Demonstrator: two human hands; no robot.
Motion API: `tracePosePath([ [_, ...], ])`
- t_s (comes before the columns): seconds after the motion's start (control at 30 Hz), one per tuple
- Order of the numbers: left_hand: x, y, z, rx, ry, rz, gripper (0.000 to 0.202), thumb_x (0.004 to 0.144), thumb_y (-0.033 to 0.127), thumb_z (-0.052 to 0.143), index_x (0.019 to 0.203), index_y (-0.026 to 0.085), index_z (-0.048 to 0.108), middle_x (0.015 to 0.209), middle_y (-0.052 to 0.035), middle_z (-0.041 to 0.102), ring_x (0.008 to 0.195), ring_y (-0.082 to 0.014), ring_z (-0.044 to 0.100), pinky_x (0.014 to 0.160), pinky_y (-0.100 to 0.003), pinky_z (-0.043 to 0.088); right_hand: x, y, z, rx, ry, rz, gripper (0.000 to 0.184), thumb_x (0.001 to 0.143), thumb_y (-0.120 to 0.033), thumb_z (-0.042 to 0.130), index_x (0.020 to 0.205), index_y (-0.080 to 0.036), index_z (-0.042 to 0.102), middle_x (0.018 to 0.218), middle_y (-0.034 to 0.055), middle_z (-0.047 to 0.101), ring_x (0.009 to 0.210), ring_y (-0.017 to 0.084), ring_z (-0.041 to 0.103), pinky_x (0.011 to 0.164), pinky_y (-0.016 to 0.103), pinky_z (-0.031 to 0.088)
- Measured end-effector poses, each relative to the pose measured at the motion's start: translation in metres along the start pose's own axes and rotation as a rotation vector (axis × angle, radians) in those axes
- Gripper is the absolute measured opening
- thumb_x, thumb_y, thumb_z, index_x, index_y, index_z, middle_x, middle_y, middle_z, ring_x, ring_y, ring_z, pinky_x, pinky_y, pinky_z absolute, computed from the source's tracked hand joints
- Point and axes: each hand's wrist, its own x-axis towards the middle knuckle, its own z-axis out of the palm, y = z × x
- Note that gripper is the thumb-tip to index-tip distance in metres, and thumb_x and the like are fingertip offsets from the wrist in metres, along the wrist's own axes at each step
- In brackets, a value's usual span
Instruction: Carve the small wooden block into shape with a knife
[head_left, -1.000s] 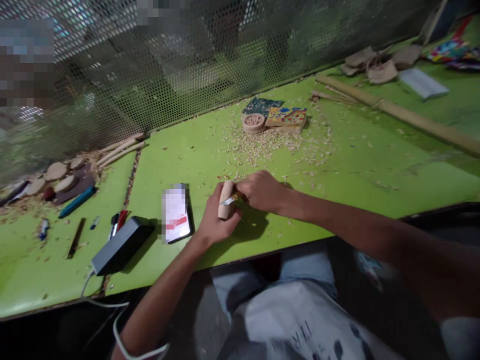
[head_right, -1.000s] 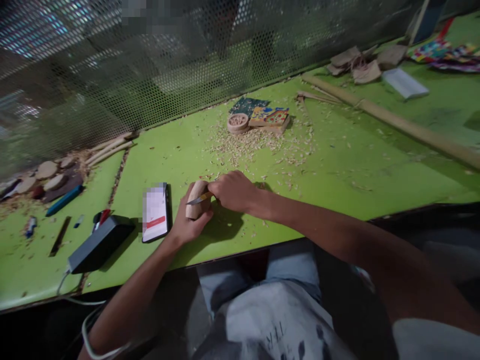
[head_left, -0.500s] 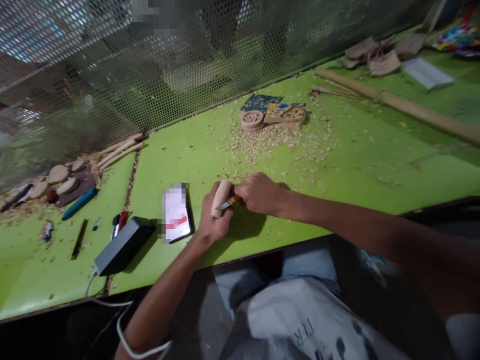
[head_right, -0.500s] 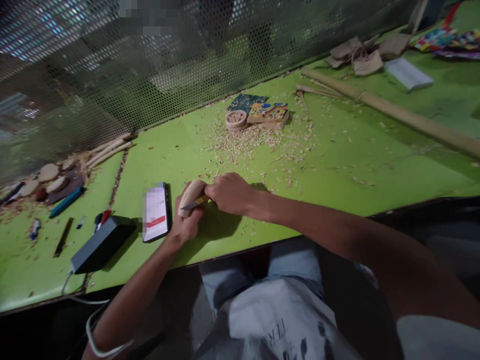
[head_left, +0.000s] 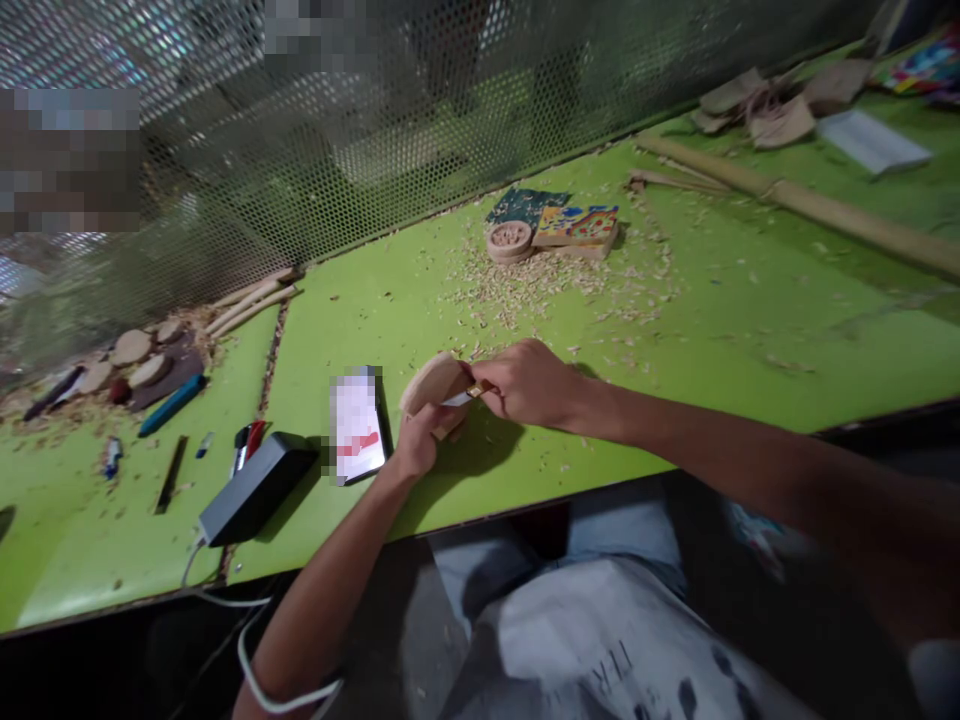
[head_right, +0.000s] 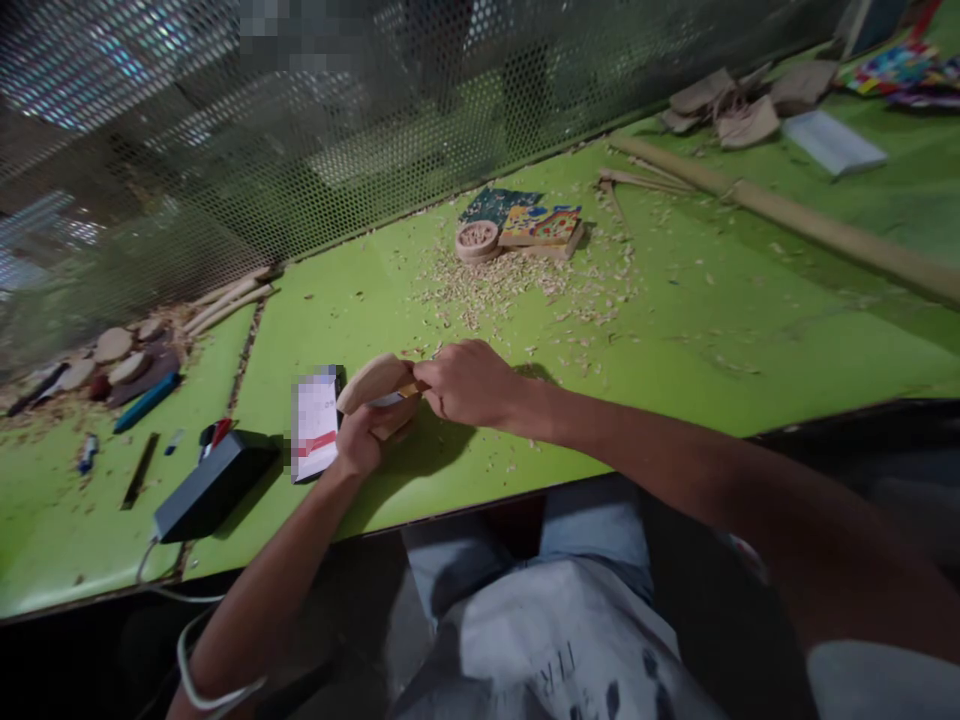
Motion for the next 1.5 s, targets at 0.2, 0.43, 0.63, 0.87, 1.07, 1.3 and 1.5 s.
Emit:
tracePosePath([
  [0.2,0.004,0.01,0.005,-0.168,-0.073,0.056,0.057,0.069,0.034,0.062,0.124,0.019,0.065,0.087,-0.0035,0.066,0.051,-0.0105,0.046,0.041,-0.023,0.038,-0.001,0.002,0.001,0.032,0.173,0.071,0.02,0.093,-0.027,0.049,0.094,-0.018,0.067,0.069,0.0032,0.067,0.06,0.016,0.047,0.063,0.032,0.022],
  [0.43,0.001,0.021,0.002,-0.214,-0.156,-0.053,0.057,0.076,0.044,0.066,0.128,0.023,0.061,0.099,-0.0088,0.068,0.08,-0.0228,0.064,0.061,-0.033,0.051,-0.003,0.003,-0.004,0.235,0.185,0.028,0.043,0.11,-0.049,0.034,0.119,-0.014,0.056,0.084,0.0063,0.073,0.068,0.018,0.061,0.065,0.03,0.033],
  [0.63,0.0,0.024,0.002,-0.139,-0.149,-0.114,0.069,0.083,0.071,0.052,0.132,0.023,0.062,0.1,-0.0133,0.07,0.09,-0.0312,0.067,0.071,-0.045,0.055,-0.005,0.006,0.001,0.148,0.139,-0.085,0.048,0.114,-0.046,0.023,0.134,-0.017,0.057,0.108,0.0098,0.079,0.077,0.017,0.067,0.065,0.03,0.035],
  [0.87,0.0,0.015,0.0,-0.091,-0.155,-0.051,0.067,0.084,0.057,0.068,0.144,0.029,0.056,0.13,-0.0109,0.064,0.104,-0.0265,0.064,0.081,-0.037,0.056,-0.005,0.006,0.006,0.05,0.11,-0.072,0.058,0.114,-0.049,0.018,0.132,-0.013,0.06,0.091,0.0098,0.079,0.068,0.018,0.065,0.062,0.032,0.031],
  [1.07,-0.001,0.025,0.002,-0.004,-0.193,0.056,0.067,0.088,0.05,0.075,0.148,0.031,0.052,0.135,-0.0092,0.06,0.107,-0.0226,0.06,0.085,-0.033,0.053,-0.005,0.008,0.006,0.045,0.117,-0.068,0.055,0.114,-0.048,0.019,0.125,-0.014,0.061,0.092,0.0097,0.079,0.068,0.017,0.065,0.063,0.031,0.032],
  [1.3,0.004,0.043,0.014,0.062,-0.144,-0.029,0.081,0.074,0.03,0.088,0.144,0.027,0.047,0.107,-0.0037,0.063,0.088,-0.0166,0.059,0.076,-0.031,0.051,-0.002,0.012,0.006,0.019,0.089,-0.056,0.05,0.114,-0.046,0.022,0.119,-0.015,0.061,0.088,0.0083,0.077,0.066,0.016,0.062,0.063,0.03,0.03],
  [1.5,0.021,0.035,0.008,0.179,-0.101,-0.018,0.077,0.074,0.017,0.076,0.144,0.027,0.046,0.088,0.0008,0.059,0.068,-0.0125,0.053,0.059,-0.027,0.044,-0.003,0.016,-0.012,-0.062,0.025,-0.071,0.051,0.115,-0.047,0.022,0.112,-0.015,0.062,0.085,0.007,0.076,0.064,0.015,0.06,0.061,0.03,0.027],
])
